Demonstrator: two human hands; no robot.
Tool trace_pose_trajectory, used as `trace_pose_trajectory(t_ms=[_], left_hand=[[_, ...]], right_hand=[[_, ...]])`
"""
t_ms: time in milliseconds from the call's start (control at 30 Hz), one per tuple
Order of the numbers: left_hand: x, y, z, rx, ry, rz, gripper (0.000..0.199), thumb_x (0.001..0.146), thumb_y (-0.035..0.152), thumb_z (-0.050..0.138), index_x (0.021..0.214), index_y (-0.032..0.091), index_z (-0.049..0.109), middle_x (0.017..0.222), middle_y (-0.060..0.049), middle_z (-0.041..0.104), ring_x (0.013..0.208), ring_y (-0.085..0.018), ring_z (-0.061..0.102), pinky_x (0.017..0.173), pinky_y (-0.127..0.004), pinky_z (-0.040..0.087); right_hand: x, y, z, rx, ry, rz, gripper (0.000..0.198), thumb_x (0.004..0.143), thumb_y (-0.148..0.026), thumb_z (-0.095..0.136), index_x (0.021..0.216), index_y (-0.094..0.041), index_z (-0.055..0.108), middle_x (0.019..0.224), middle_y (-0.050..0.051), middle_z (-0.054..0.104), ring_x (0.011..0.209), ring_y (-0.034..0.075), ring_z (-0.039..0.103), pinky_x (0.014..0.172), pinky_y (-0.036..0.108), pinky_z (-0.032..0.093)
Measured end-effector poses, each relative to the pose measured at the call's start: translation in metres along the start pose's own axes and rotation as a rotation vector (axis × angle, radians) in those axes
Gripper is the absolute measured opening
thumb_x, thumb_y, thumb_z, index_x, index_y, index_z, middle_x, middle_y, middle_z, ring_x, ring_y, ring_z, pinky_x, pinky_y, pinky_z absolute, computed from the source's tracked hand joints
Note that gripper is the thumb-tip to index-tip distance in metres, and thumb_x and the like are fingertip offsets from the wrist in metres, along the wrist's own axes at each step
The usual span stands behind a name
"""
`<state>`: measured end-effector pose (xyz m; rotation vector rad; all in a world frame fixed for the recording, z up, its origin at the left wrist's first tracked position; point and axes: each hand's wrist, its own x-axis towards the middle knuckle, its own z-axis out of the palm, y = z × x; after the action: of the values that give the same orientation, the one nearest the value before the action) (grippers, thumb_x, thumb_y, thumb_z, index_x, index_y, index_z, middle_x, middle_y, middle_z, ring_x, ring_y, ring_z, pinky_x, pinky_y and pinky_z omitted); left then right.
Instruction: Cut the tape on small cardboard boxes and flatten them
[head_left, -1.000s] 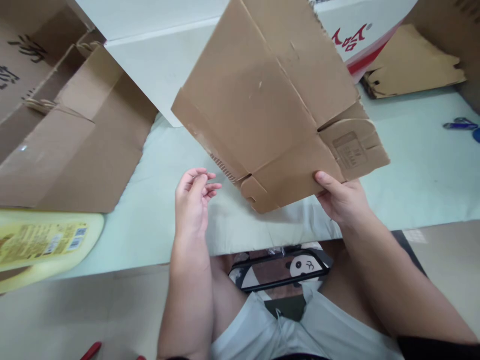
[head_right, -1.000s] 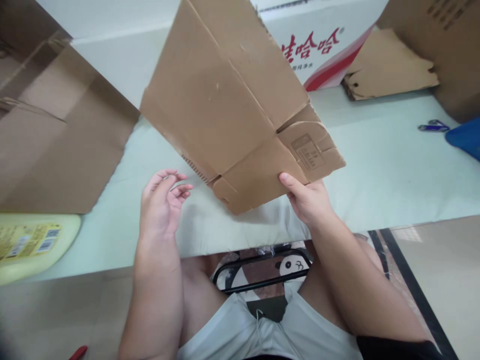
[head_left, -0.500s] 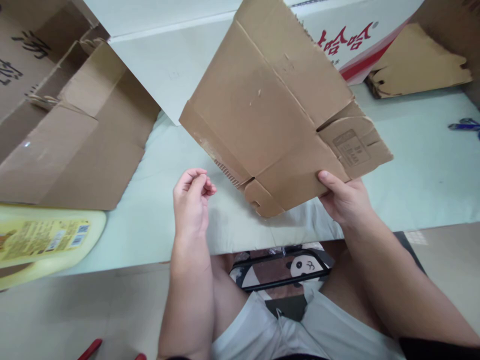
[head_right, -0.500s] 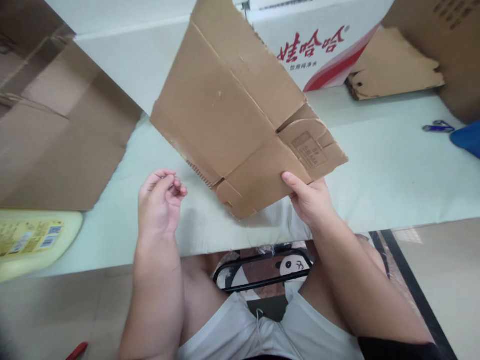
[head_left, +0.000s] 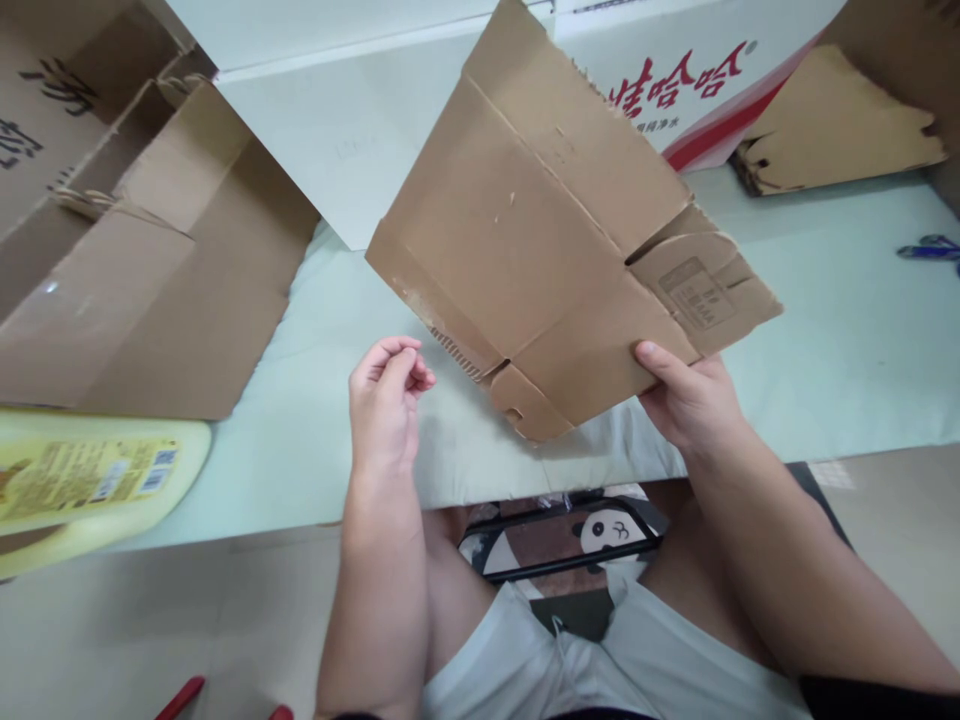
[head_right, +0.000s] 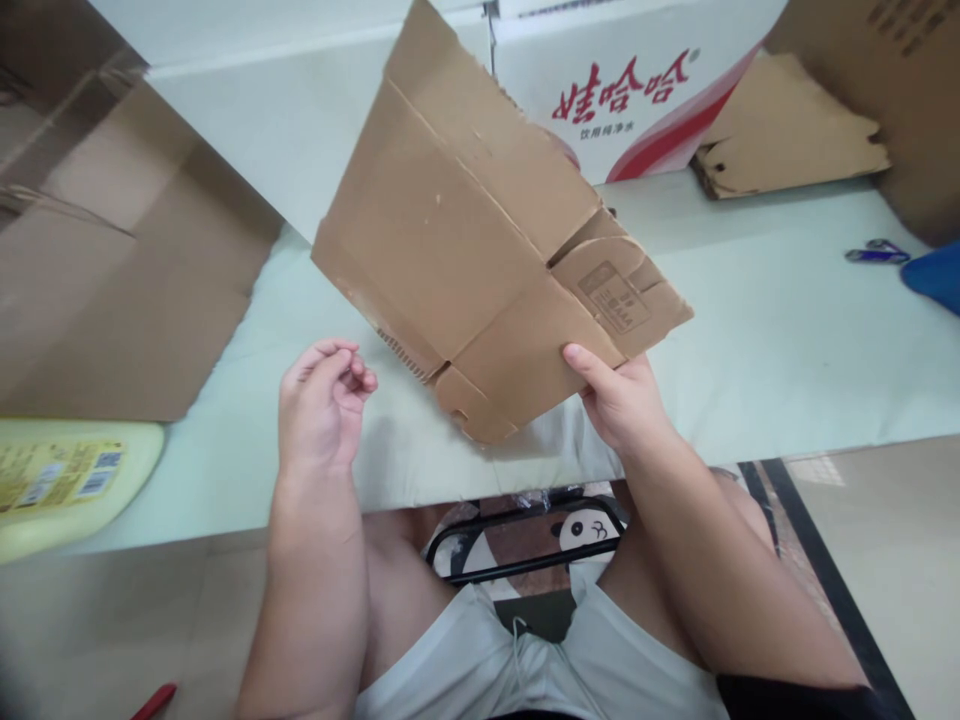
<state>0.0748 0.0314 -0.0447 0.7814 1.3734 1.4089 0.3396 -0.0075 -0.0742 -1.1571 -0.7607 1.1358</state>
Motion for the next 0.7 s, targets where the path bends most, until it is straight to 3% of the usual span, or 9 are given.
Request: trace_pose_trajectory(t_ms=[167, 400, 700], left_hand=[[-0.001, -0.002, 0.002, 0.008, -0.041, -0.008, 0.005, 0.067, 0.024, 0.068, 0.069, 0.020, 0.066, 0.056, 0.003, 0.055, 0.051, -0.009, 0.053, 0.051, -0.020, 0.045], [-0.003, -0.005, 0.002, 0.024, -0.108, -0.012, 0.007, 0.068, 0.026, 0.070, 0.070, 0.020, 0.067, 0.057, 0.003, 0.056, 0.052, -0.009, 0.055, 0.052, -0.021, 0.045], [-0.002, -0.002, 0.001, 0.038, -0.080, -0.008, 0.005, 0.069, 0.024, 0.069, 0.068, 0.021, 0.065, 0.057, 0.002, 0.056, 0.053, -0.010, 0.053, 0.053, -0.022, 0.045]], right_hand=[[0.000, 0.005, -0.003, -0.007, -0.010, 0.021, 0.069, 0.066, -0.051, 0.091, 0.127, -0.030, 0.066, 0.119, 0.007, 0.077, 0.125, 0.034, 0.067, 0.109, 0.053, 0.056], [-0.001, 0.013, -0.004, -0.047, -0.060, 0.018, 0.036, 0.073, -0.051, 0.087, 0.097, -0.027, 0.075, 0.106, 0.005, 0.080, 0.116, 0.033, 0.072, 0.105, 0.054, 0.058], [0.000, 0.013, -0.005, -0.051, -0.021, 0.027, 0.039, 0.070, -0.051, 0.089, 0.097, -0.027, 0.077, 0.110, 0.006, 0.080, 0.112, 0.032, 0.073, 0.103, 0.053, 0.059]])
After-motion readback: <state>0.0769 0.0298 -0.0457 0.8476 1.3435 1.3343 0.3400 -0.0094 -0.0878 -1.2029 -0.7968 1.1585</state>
